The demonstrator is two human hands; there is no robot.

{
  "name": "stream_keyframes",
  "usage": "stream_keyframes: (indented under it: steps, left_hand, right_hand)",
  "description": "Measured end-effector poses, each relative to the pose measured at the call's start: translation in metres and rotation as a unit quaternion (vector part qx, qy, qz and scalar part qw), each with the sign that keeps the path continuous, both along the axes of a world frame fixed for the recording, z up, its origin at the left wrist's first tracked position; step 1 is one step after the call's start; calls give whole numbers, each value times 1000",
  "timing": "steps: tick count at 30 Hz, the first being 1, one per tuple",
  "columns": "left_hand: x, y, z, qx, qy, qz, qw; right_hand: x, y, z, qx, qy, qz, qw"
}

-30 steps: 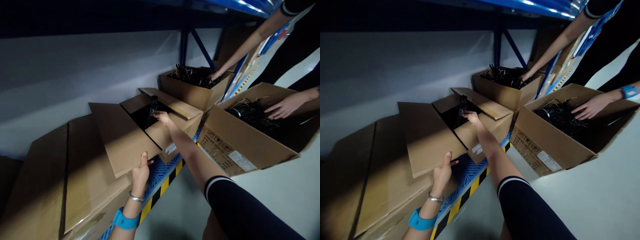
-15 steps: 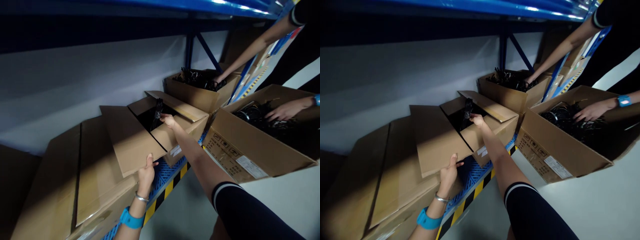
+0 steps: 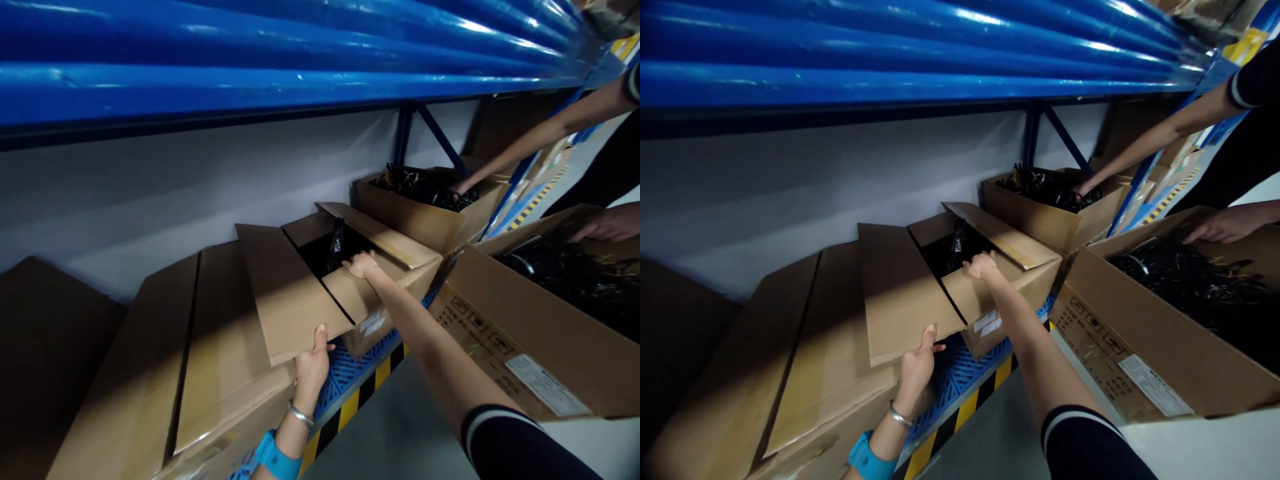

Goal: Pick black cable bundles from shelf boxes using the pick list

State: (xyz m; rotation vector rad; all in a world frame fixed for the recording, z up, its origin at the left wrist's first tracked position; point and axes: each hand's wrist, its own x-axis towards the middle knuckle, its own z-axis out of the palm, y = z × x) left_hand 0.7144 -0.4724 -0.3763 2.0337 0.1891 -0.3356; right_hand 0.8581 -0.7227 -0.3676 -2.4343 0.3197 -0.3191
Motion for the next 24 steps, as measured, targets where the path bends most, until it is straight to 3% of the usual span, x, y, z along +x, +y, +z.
stream_keyframes:
  steps: [3, 7, 11, 14, 16, 18, 21, 24]
  left_hand:
    - [-1, -1, 2, -22, -8, 4, 1000]
    - [-1, -2, 1, -49, -7, 14, 999]
    - [0, -3, -1, -87, -8, 8, 996]
    - [0, -3, -3, -105, -23, 7, 994]
    - [0, -2, -4, -93, -6, 6, 996]
    - [1, -3, -6, -97, -12, 11, 995]
    - [1, -9, -7, -198, -74, 8, 977]
    - [-5, -17, 0, -282, -10, -1, 959]
  right_hand:
    - [-10, -1, 24, -101, -3, -1, 995]
    - [-28, -6, 71, -173, -60, -51, 982]
    - [-98, -23, 104, -230, -191, -87, 950]
    - [-183, -32, 98, -240, -304, -58, 920]
    - [-234, -32, 87, -217, -312, -30, 925]
    - [-265, -31, 79, -201, -295, 10, 934]
    - [-268, -27, 82, -206, -264, 24, 942]
    - [-249, -25, 93, -223, -250, 4, 942]
